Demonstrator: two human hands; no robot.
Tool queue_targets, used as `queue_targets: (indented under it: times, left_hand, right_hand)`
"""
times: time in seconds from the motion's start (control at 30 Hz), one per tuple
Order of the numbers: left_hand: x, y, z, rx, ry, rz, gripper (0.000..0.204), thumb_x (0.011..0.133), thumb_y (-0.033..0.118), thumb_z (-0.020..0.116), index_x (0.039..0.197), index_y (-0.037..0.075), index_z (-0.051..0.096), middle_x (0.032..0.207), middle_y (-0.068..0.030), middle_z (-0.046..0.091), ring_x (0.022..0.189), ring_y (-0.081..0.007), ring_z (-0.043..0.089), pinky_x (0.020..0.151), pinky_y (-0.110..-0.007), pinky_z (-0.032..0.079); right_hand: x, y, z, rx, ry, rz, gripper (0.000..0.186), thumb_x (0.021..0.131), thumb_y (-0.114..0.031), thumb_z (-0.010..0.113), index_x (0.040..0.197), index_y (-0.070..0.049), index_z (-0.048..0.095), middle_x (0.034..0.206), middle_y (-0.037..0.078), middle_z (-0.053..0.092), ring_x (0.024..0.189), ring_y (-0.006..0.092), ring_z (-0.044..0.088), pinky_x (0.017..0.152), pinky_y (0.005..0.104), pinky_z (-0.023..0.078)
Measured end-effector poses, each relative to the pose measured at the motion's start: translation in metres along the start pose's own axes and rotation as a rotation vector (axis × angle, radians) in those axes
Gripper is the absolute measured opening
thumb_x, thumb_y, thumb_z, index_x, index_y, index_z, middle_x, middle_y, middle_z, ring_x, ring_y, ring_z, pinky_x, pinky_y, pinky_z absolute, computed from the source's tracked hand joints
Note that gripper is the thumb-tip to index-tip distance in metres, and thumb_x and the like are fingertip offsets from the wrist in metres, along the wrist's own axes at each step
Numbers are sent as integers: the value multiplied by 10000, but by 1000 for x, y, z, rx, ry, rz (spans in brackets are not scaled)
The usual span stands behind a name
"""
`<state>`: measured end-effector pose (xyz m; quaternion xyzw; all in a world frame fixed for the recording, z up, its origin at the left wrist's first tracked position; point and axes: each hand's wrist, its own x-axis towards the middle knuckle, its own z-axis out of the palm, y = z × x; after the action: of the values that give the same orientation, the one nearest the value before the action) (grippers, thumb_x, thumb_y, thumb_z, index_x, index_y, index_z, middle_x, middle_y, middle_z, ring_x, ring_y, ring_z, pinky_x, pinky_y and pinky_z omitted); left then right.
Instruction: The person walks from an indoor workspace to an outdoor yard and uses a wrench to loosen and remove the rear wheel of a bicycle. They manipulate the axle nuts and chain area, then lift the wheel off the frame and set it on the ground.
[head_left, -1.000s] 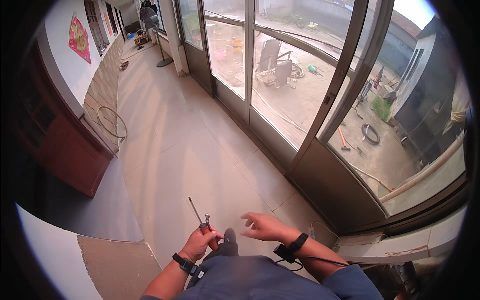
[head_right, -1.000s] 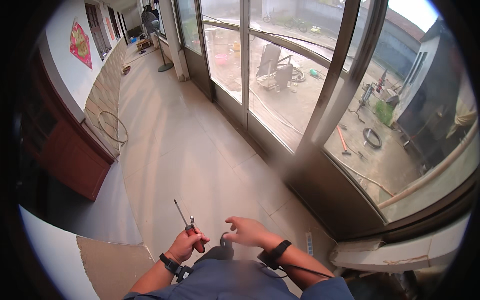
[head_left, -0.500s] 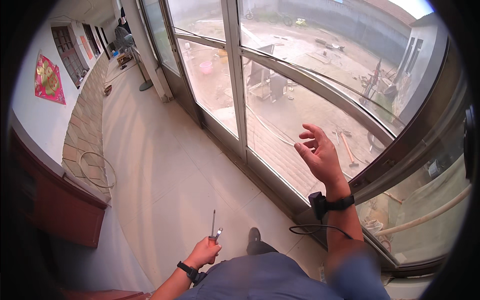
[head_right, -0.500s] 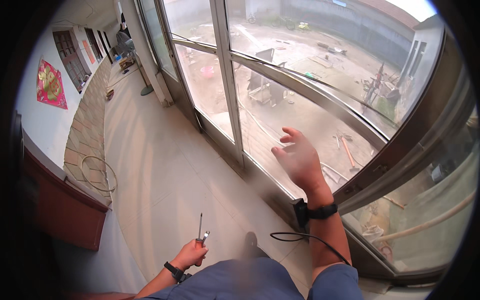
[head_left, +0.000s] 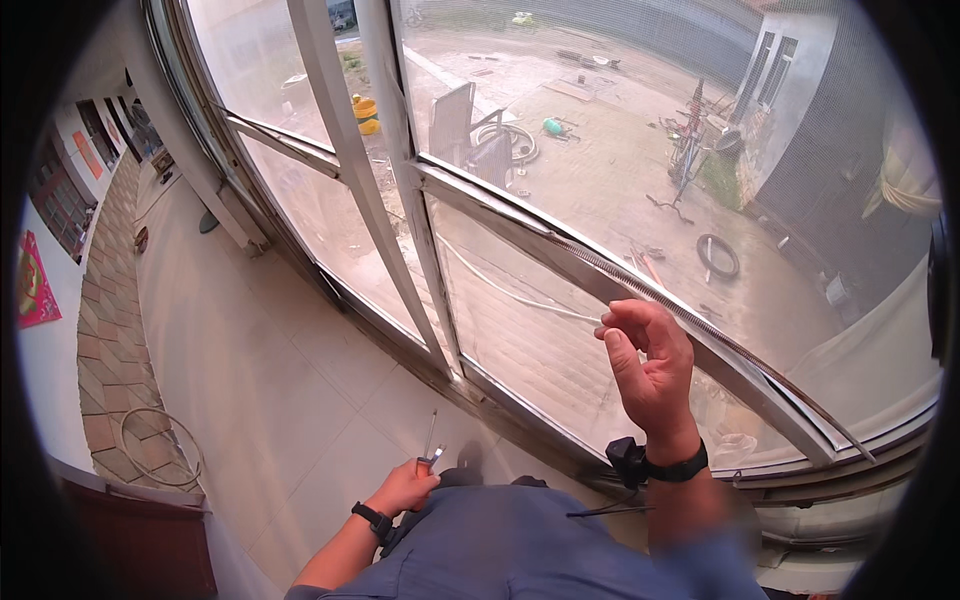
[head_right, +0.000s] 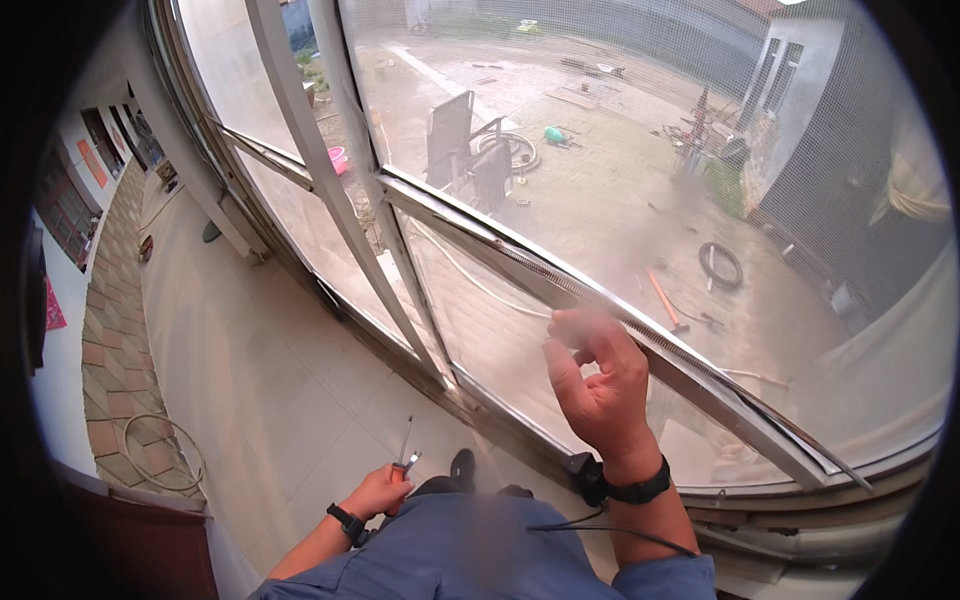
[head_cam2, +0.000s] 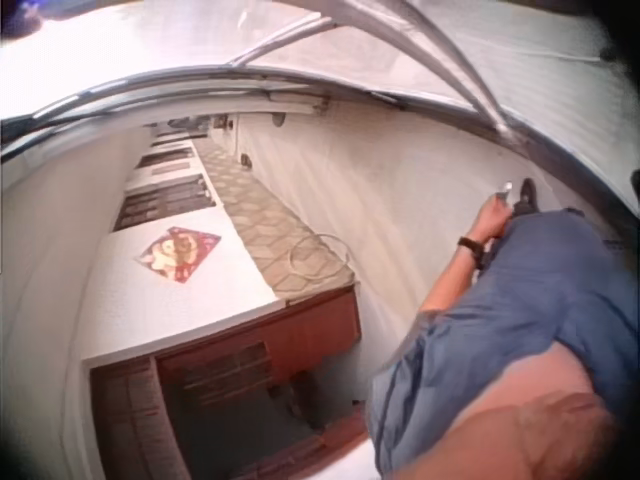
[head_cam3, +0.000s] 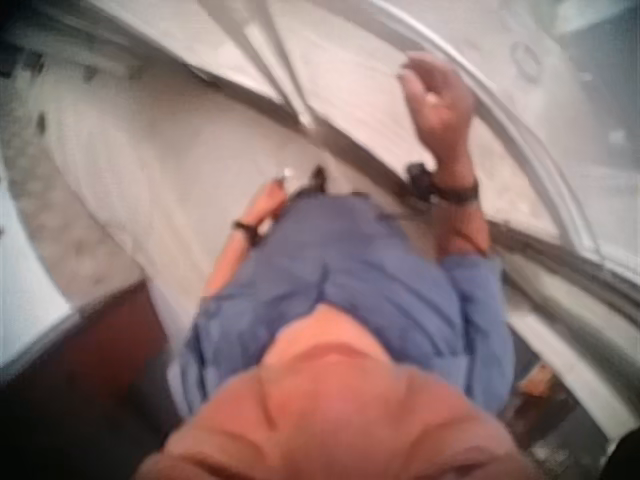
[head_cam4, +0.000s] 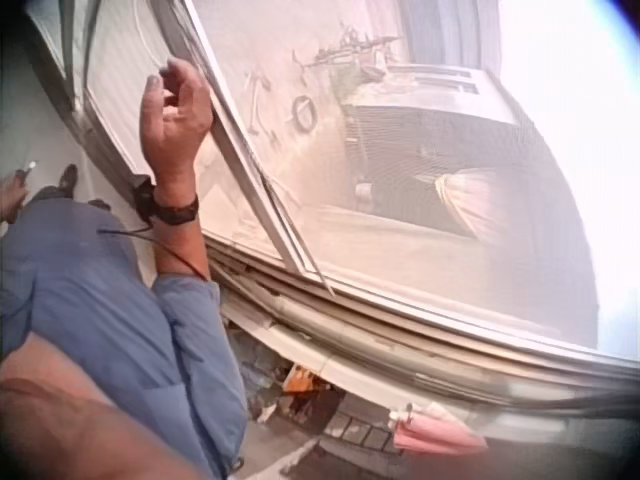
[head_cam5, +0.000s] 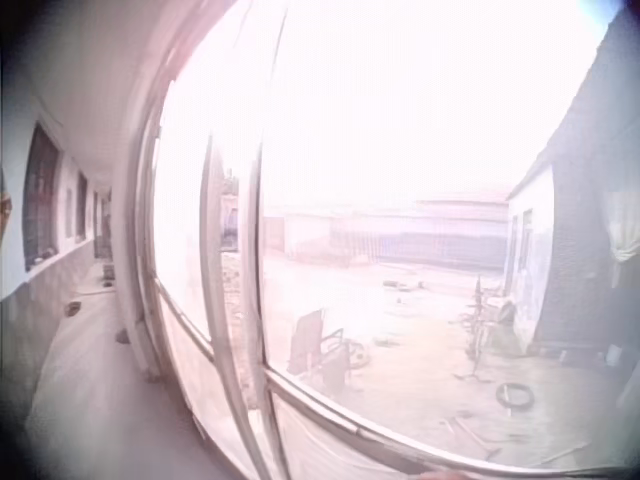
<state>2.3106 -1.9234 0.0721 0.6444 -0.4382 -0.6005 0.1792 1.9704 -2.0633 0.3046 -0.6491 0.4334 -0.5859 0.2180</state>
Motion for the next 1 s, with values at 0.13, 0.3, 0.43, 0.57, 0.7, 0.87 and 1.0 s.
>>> queue_targets:
  times: [0.13, 0.3, 0.43, 0.57, 0.7, 0.87, 1.0]
  left_hand:
    - [80, 74, -18, 122, -167, -5, 260, 913, 254, 679, 828, 64, 522, 675, -33, 601, 524, -127, 565, 501, -300, 467]
    - [161, 118, -20, 277, -264, 89, 271, 937, 256, 688, 833, 75, 516, 720, -28, 609, 593, -114, 591, 565, -303, 504]
    - [230, 133, -6, 330, -188, 216, 296, 927, 217, 706, 781, 80, 488, 726, -28, 612, 613, -116, 582, 582, -318, 507]
    - [272, 208, 6, 154, -230, -47, 269, 930, 213, 705, 821, 82, 496, 716, -32, 595, 528, -104, 532, 485, -296, 462]
    - [335, 230, 34, 201, -166, -12, 251, 942, 213, 689, 855, 81, 495, 691, -31, 579, 486, -105, 508, 443, -287, 434]
    - [389, 282, 61, 149, -199, -38, 252, 937, 239, 692, 872, 64, 522, 686, -46, 610, 481, -122, 542, 468, -292, 458]
    - [435, 299, 70, 204, -190, -59, 266, 913, 270, 681, 857, 67, 520, 698, -28, 576, 538, -120, 532, 501, -315, 455]
  right_hand:
    - [35, 16, -18, -83, 64, 47, 156, 914, -56, 698, 1059, -5, 673, 957, 64, 698, 775, 114, 643, 717, 253, 540]
    - [79, 59, -44, -191, 184, 109, 193, 965, -39, 630, 1151, 9, 621, 980, 86, 689, 857, 155, 695, 777, 284, 562]
    - [113, 97, -75, -218, 310, 95, 228, 997, -62, 591, 1212, 8, 614, 1057, 82, 670, 923, 156, 676, 835, 285, 531]
    - [142, 146, -119, -326, 441, 56, 269, 1026, -114, 538, 1264, -2, 596, 1167, 83, 656, 1013, 166, 665, 850, 291, 496]
    - [168, 197, -164, -429, 492, -19, 295, 1027, -105, 508, 1293, 3, 578, 1248, 90, 634, 1109, 175, 634, 920, 315, 474]
    - [205, 278, -192, -390, 464, 166, 286, 1024, -89, 529, 1288, 9, 582, 1224, 87, 629, 1117, 169, 615, 970, 316, 470]
    - [233, 362, -199, -383, 417, 279, 283, 1008, -93, 587, 1279, -13, 599, 1197, 69, 629, 1094, 163, 613, 976, 313, 486]
